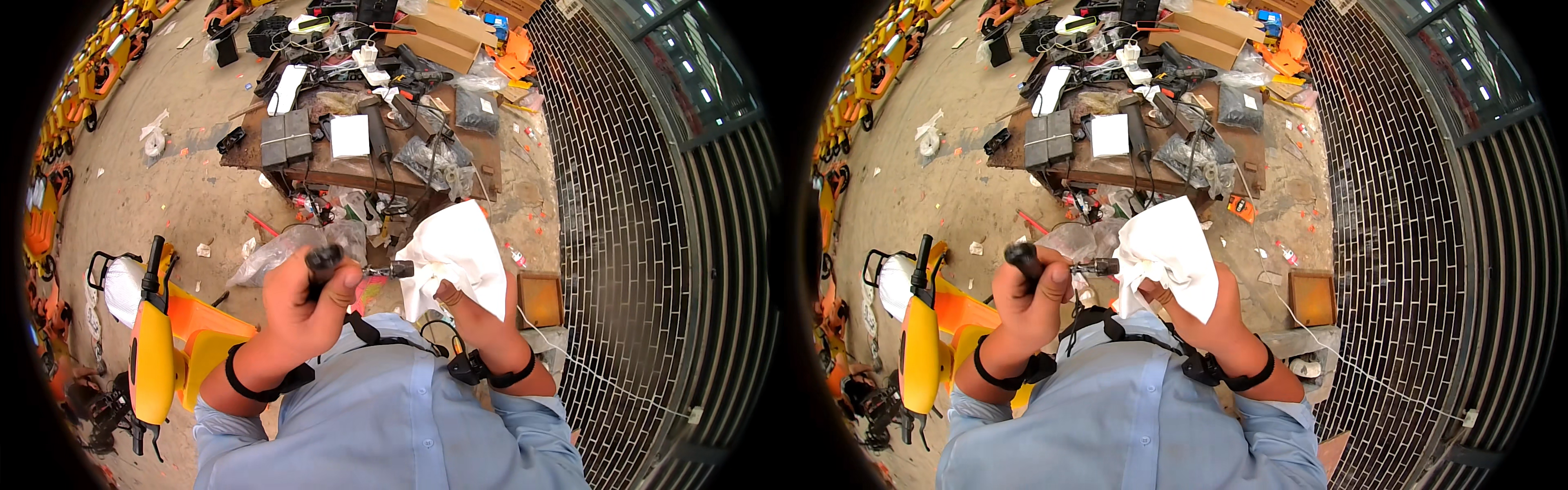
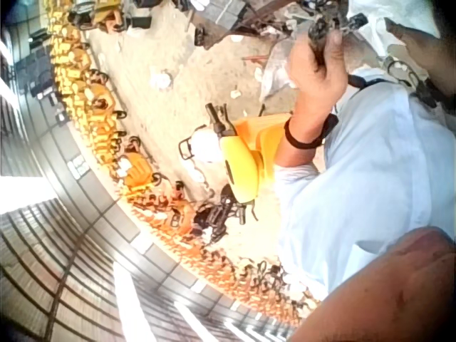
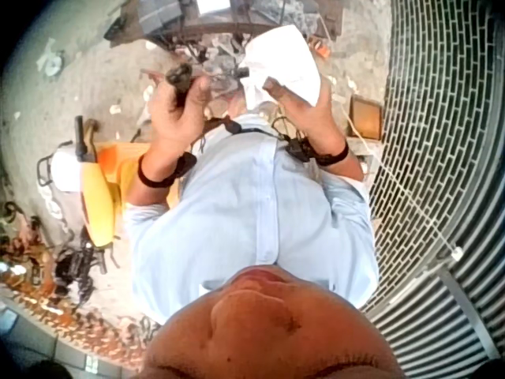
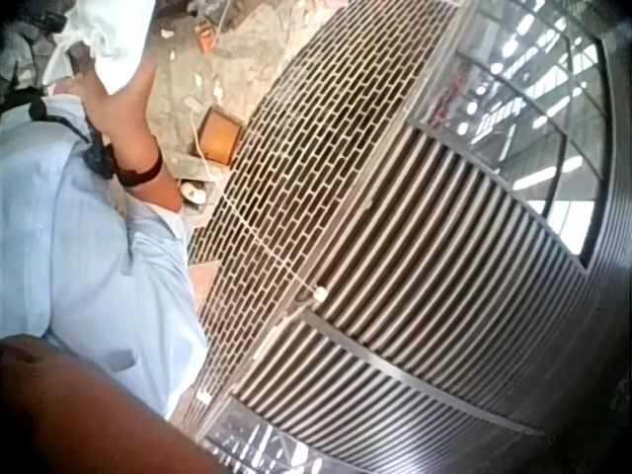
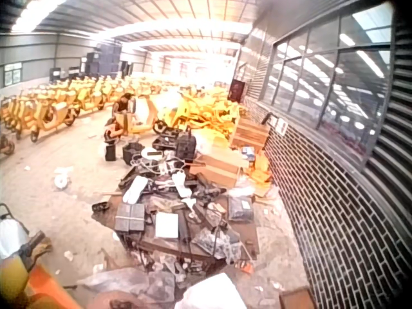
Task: The person cleans a small scooter component with a white cloth, then moves to a workbench to apply a substance to the part and finally begins reattaching it to a scooter frame.
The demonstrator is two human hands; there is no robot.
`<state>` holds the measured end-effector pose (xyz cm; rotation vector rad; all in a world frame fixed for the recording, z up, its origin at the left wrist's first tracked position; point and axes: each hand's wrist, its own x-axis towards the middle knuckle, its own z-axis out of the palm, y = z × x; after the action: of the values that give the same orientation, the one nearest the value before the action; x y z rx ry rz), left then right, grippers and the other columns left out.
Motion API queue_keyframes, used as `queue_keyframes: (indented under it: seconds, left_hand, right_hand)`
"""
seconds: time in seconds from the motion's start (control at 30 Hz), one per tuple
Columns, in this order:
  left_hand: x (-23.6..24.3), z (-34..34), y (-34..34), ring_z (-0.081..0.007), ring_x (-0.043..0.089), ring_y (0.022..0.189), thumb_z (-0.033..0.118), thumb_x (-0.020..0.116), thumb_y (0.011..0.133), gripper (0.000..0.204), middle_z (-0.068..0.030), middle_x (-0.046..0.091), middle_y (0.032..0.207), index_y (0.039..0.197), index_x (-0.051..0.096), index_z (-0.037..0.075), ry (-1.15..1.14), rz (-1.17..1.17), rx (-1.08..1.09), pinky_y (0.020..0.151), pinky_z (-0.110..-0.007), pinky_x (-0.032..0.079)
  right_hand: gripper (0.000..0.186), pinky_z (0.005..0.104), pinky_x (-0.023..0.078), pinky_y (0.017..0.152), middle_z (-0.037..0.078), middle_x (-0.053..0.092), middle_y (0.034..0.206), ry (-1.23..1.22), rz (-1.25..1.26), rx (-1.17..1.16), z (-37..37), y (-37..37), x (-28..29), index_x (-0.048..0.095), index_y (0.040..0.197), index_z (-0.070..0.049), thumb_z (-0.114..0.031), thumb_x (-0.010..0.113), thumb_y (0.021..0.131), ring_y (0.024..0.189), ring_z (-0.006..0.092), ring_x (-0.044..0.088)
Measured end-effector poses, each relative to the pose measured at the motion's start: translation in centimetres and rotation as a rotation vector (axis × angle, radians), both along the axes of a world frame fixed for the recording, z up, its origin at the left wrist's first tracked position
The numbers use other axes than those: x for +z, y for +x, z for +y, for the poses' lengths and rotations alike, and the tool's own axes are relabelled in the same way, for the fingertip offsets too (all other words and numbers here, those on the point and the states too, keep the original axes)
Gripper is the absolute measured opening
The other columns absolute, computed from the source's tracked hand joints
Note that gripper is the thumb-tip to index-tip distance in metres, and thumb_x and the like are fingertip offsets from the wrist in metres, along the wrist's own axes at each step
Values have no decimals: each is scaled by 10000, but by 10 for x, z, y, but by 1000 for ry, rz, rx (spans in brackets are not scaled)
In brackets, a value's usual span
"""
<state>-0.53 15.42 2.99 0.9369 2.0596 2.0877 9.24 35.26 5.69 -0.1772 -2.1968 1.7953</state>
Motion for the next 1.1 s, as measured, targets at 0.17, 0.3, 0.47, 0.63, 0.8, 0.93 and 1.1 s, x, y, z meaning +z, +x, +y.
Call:
queue_keyframes:
  seconds: [0.17,0.3,0.47,0.63,0.8,0.93,1.1]
  left_hand:
    - [11,8,7,-44,477,555,150,629,967,157,21,551,662,905,562,22,140,-366,-102,495,-222,380]
    - [19,13,12,-41,467,542,160,606,980,165,22,530,648,895,555,28,98,-502,-141,490,-209,375]
    - [18,15,13,-46,469,525,155,592,984,162,16,528,648,897,556,23,38,-445,-174,482,-204,380]
    - [10,8,12,-99,486,525,99,678,909,131,-20,508,607,880,577,21,-119,-152,-109,484,-263,384]
    - [19,11,4,-198,530,509,25,695,816,114,-57,540,611,885,604,36,-118,341,-48,484,-307,417]
    - [21,5,-10,-243,572,547,11,714,709,227,-50,598,663,918,625,27,-146,650,-79,490,-341,443]
    - [14,3,-20,-263,600,584,30,731,664,291,-58,625,703,940,640,18,-187,857,-81,504,-338,457]
  right_hand:
    - [345,317,547,762,128,707,1017,119,113,-17,6,7,-13,647,1138,20,-13,730,805,884,205,704]
    - [385,318,545,739,133,700,1007,-5,99,-3,14,13,-29,662,1109,18,-44,768,744,858,247,707]
    - [402,327,547,725,149,695,1016,289,223,83,19,7,-26,660,1115,22,-53,770,736,845,281,703]
    - [403,331,548,740,156,690,1061,587,294,153,21,2,-14,654,1131,19,-49,759,748,875,276,702]
    - [372,310,542,767,115,696,1078,206,161,81,9,5,-14,616,1180,26,-26,722,827,943,161,679]
    - [285,299,542,745,88,707,978,-190,-103,82,-1,3,11,619,1161,31,-38,681,891,920,149,674]
    - [266,281,536,718,67,694,973,-584,-205,73,-4,-3,9,622,1149,31,-48,677,901,851,131,661]
